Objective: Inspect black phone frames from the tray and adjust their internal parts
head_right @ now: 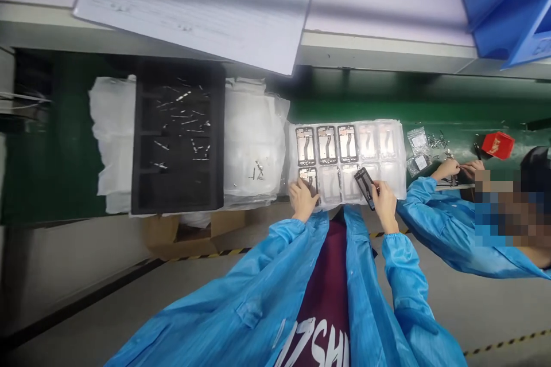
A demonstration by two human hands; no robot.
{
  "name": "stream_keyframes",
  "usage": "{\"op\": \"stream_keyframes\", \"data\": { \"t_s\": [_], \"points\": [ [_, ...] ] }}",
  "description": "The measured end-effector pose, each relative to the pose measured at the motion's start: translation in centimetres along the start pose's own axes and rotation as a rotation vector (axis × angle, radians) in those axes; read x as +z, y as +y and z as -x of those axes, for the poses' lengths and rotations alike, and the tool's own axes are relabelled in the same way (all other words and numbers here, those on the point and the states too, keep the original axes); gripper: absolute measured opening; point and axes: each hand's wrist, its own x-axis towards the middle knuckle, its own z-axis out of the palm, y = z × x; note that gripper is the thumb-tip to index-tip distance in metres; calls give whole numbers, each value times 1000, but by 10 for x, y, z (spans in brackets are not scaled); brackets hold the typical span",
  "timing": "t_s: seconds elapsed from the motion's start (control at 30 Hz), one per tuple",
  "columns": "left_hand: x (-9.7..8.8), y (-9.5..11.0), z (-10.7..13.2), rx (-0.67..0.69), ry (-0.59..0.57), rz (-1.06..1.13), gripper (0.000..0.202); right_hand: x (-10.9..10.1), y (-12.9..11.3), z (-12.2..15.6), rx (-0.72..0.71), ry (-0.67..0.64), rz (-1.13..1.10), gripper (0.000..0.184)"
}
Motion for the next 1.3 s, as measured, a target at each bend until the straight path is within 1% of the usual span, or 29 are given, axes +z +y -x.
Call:
{"op": "stream_keyframes", "data": {
  "t_s": [0.07,0.13,0.27,0.37,0.43,0.53,0.63,0.7,0.8,0.87,0.97,1.03,1.1,1.2,1.27,1.3],
  "points": [
    [-2,-3,-2,-5,-21,1,99,-3,10,-5,34,46,-4,51],
    [-3,-3,-5,-20,-30,14,98,-9,26,-13,84,99,-24,55],
    [-3,-1,-8,-84,-8,49,82,-27,60,-36,190,191,-76,58],
    [1,5,-12,-180,19,71,76,-35,79,-51,219,195,-111,60],
    [4,10,-18,-254,42,93,66,-33,86,-56,222,171,-134,66],
    [4,16,-28,-350,86,149,48,-22,92,-56,227,147,-153,71],
    [-1,18,-31,-399,117,243,43,-7,96,-53,230,159,-135,61],
    [-10,17,-28,-391,118,334,38,1,98,-51,228,170,-109,53],
    [-29,14,-16,-348,134,496,29,7,101,-49,220,184,-60,49],
    [-48,11,-6,-318,177,607,25,7,102,-49,210,192,-24,50],
    [-83,11,7,-264,241,791,26,4,102,-48,198,212,25,55],
    [-110,15,14,-215,233,937,33,2,101,-48,194,234,45,59],
    [-135,22,19,-162,174,1092,41,0,101,-47,194,259,52,62],
    [-167,43,25,-95,69,1302,48,-2,99,-46,207,291,43,65],
    [-185,61,29,-62,38,1399,44,-3,98,-47,218,304,33,64],
    [-193,71,32,-61,13,1481,40,-4,97,-47,222,306,28,64]
  ]
}}
